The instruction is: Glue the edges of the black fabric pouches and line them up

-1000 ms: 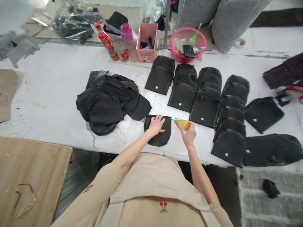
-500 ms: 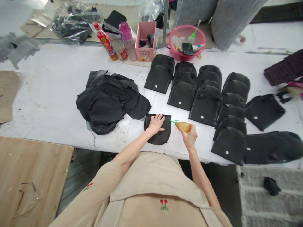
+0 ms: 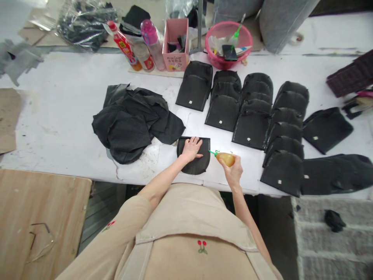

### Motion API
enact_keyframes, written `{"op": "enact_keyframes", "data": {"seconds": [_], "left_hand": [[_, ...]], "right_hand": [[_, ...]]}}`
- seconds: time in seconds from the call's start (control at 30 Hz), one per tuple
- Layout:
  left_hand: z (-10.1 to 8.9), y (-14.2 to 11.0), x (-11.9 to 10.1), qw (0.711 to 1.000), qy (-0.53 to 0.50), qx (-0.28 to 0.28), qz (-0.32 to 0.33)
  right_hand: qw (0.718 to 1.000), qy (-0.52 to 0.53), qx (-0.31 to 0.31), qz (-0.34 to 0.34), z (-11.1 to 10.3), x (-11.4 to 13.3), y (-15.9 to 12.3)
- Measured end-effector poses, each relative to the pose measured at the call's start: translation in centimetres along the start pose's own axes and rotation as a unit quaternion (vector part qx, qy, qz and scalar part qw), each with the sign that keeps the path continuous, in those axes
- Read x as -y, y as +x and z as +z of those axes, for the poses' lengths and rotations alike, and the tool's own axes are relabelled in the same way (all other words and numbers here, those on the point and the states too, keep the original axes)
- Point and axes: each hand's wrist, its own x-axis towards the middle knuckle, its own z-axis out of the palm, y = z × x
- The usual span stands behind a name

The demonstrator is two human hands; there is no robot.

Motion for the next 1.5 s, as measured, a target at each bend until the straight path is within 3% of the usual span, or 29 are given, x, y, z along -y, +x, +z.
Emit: {"op": "enact_keyframes", "data": {"seconds": [0.3, 0.67, 0.83, 0.93, 1.0, 1.07, 1.5], "left_hand": [[-0.1, 0.0, 0.1, 1.0, 0.007, 0.014, -0.002], [1.0, 0.3, 0.3, 0.999, -0.034, -0.013, -0.007], [1.1, -1.1, -0.4, 0.997, -0.061, -0.043, -0.021], [1.4, -3.0, -0.8, 0.993, -0.096, -0.053, 0.048], [1.8, -4.2, -1.0, 0.984, -0.118, -0.026, 0.133], [2.3, -5.0, -1.1, 0.977, -0.12, -0.002, 0.177], [2.8, -5.3, -1.2, 0.981, -0.117, 0.005, 0.153]], "right_hand": [[1.0, -0.002, 0.002, 0.029, -0.7, 0.0, -2.0], [0.998, -0.006, 0.008, 0.056, -1.5, -0.4, -4.1], [0.998, 0.001, 0.008, 0.07, -1.5, -0.5, -4.5], [0.997, 0.004, 0.011, 0.077, -1.5, -0.6, -4.6], [0.997, 0.003, 0.012, 0.078, -1.6, -0.7, -4.7], [0.997, 0.002, 0.015, 0.077, -1.7, -0.7, -4.9], [0.998, 0.005, 0.022, 0.063, -2.3, -1.0, -7.4]]}}
